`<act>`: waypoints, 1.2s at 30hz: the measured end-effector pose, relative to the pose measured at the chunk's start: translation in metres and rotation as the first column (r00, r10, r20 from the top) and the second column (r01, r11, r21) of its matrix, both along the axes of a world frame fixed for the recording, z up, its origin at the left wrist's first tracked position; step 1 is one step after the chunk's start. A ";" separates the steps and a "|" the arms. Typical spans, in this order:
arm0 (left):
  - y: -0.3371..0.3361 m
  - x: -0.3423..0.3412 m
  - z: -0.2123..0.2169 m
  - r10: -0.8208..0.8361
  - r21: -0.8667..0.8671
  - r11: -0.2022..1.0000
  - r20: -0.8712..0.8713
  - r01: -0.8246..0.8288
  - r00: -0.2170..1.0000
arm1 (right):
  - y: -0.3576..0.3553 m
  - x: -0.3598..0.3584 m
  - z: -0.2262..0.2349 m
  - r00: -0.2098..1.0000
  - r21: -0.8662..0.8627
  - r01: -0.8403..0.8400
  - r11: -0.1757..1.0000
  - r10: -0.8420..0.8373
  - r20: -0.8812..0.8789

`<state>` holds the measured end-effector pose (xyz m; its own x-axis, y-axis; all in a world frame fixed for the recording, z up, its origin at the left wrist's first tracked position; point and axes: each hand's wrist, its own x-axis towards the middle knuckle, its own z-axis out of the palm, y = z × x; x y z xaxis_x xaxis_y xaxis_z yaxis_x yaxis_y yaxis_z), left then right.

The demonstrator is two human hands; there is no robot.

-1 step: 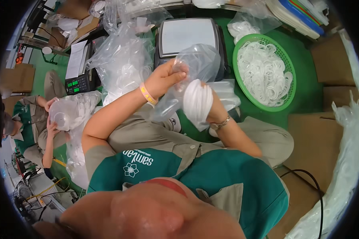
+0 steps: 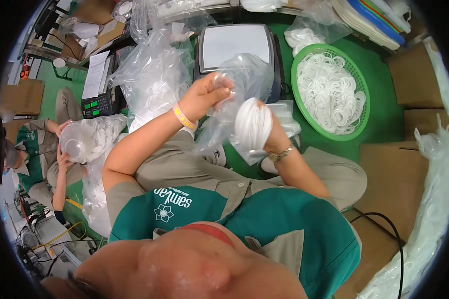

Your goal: Weighing and packaging white plastic rings into plastic bags.

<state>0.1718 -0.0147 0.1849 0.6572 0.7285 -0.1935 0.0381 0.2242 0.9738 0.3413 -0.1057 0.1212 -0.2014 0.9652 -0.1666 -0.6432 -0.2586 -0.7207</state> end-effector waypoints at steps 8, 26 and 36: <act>-0.007 -0.008 0.028 0.186 0.592 0.805 -0.307 0.035 0.933 | 0.015 0.064 0.063 0.562 0.446 0.090 0.890 -0.415 0.715; -0.042 -0.001 0.046 0.304 0.865 0.177 -0.502 0.469 0.810 | -0.003 0.086 0.096 0.321 0.561 0.203 0.802 -0.596 0.736; -0.046 0.017 0.032 -0.358 -0.024 0.934 -0.046 0.357 0.933 | -0.004 0.025 -0.001 0.867 -0.129 -0.335 0.933 0.359 0.346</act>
